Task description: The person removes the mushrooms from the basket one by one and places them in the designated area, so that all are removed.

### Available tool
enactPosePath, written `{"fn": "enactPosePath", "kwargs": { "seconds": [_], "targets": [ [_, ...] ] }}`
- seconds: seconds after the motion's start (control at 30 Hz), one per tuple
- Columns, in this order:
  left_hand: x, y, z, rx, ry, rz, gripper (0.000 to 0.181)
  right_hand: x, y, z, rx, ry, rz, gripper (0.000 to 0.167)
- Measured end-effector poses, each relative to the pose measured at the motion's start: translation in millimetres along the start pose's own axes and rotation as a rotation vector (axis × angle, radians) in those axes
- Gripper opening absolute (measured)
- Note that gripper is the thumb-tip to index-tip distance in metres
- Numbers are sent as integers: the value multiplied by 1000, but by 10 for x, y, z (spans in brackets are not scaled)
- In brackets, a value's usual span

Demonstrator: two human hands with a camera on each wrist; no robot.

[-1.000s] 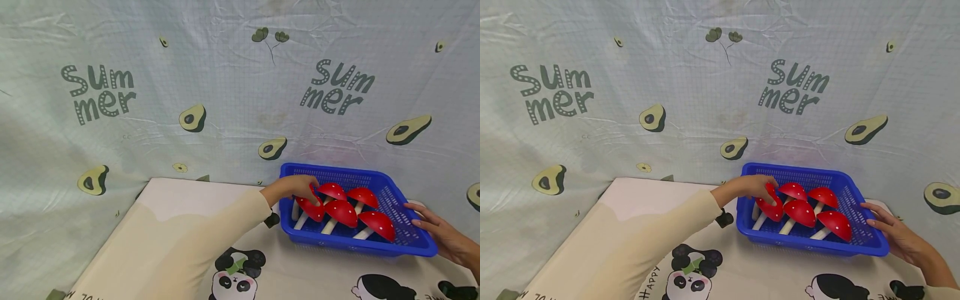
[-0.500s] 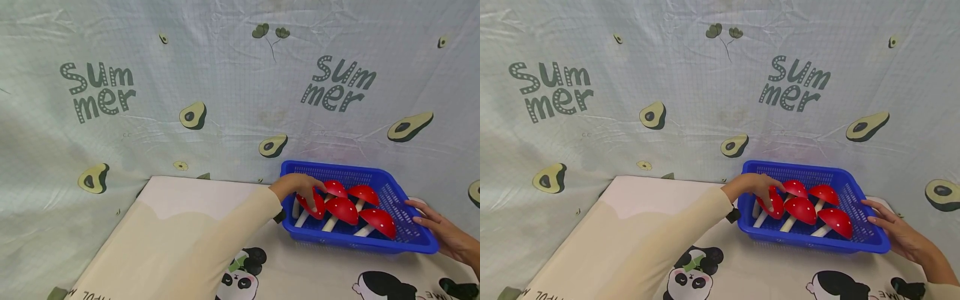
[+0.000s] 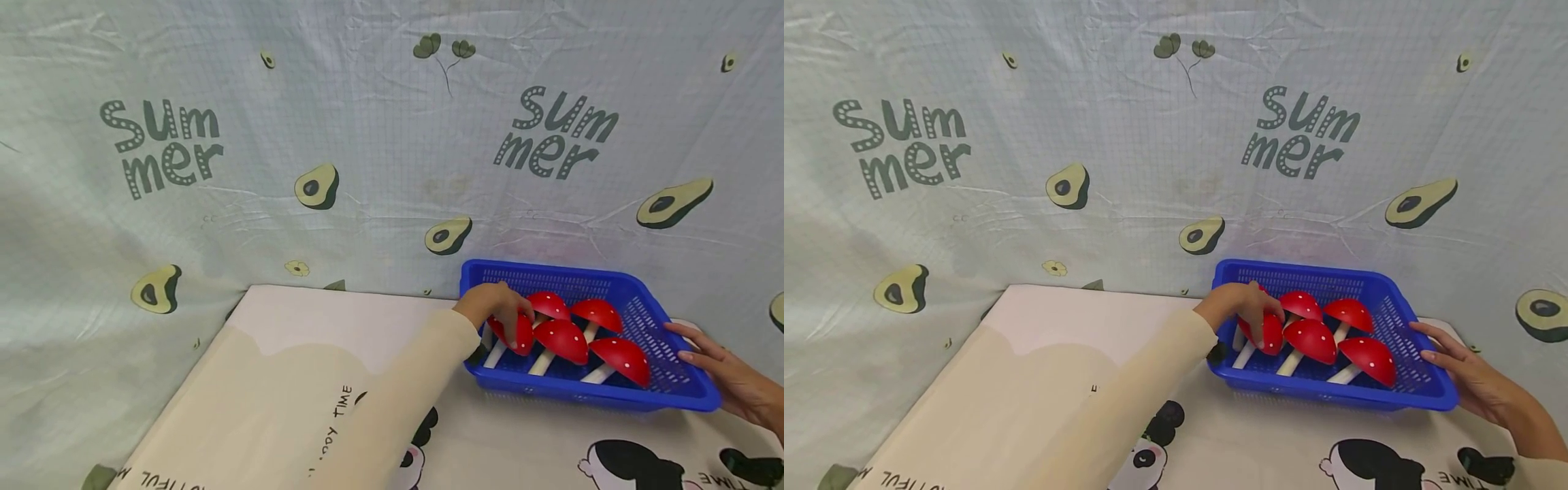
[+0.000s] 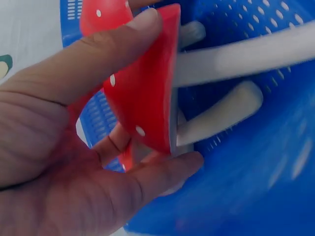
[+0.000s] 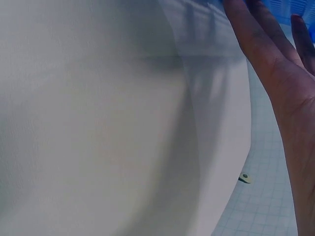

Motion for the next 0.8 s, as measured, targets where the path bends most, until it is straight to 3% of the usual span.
{"fn": "enactPosePath", "kwargs": {
  "seconds": [0.13,0.47,0.63,0.8],
  "targets": [
    [-29,42,-5,-5,12,11,57,11,7,-5,-12,3,-5,55],
    [-82,59,6,-20,48,-9,48,11,-56,-24,36,-102,114,53],
    [-97,84,12,-23,49,35,49,-6,-81,-36,70,-149,174,55],
    [-107,129,-10,-41,38,109,50,-25,-91,-29,88,-164,169,56]
  ]
}}
Point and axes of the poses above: each hand's wrist, its own z-axis towards the middle knuckle, its own x-axis out of the back of the hand, y = z × x, the point moved 6 cm from there along z, towards the middle knuckle, and after that the axes turned 10 degrees about -z, right-handed, at the moved point
